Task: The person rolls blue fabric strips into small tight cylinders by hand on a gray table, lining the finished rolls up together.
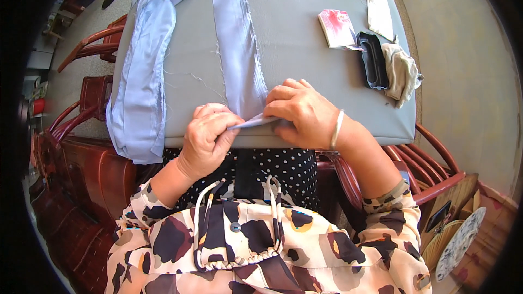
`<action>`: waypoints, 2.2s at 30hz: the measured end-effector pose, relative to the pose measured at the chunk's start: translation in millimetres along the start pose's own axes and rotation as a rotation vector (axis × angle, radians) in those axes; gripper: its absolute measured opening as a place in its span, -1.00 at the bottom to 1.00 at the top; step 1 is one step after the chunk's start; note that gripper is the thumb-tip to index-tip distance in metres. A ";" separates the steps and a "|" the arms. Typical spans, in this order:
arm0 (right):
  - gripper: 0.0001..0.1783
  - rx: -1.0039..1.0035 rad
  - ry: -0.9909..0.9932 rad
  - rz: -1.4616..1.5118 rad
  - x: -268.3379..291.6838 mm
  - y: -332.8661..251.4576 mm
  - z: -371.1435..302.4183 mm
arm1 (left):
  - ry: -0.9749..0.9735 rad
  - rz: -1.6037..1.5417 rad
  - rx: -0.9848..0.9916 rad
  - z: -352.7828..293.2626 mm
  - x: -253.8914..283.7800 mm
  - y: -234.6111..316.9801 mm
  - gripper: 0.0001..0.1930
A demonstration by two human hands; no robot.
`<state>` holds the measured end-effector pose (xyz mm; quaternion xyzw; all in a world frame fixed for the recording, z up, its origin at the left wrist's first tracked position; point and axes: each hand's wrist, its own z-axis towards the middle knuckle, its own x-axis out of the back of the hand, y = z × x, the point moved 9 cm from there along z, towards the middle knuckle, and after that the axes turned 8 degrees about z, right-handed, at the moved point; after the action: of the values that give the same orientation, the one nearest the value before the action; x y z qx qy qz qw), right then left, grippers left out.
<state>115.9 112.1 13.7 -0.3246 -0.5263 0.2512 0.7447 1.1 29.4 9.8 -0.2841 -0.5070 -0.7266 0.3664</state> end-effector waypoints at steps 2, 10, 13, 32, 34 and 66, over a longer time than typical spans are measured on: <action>-0.70 -0.066 0.030 -0.063 -1.3 10.9 -1.5 | 0.020 -0.023 0.012 2.3 2.0 -2.9 -0.92; -0.83 -0.254 0.202 0.057 4.9 25.2 -1.7 | 0.142 0.050 0.158 9.3 7.6 -17.2 -0.90; -0.79 -0.335 0.266 0.034 2.7 27.9 -0.2 | 0.158 0.093 0.148 10.4 4.0 -18.6 -0.88; -0.83 0.036 0.228 -0.390 -3.1 -6.0 5.1 | 0.197 0.180 0.024 9.2 4.2 -16.1 -0.80; -0.83 0.069 0.265 -0.432 -10.1 -4.8 7.0 | 0.180 0.177 0.015 10.0 5.4 -11.9 -0.77; -0.84 -0.307 0.063 0.142 -3.9 19.8 0.8 | 0.107 0.120 0.097 4.9 9.2 -7.1 -0.89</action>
<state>113.2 122.6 -3.3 -0.4789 -0.5106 0.2096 0.6827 -9.7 33.3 14.9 -0.2565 -0.5035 -0.6921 0.4491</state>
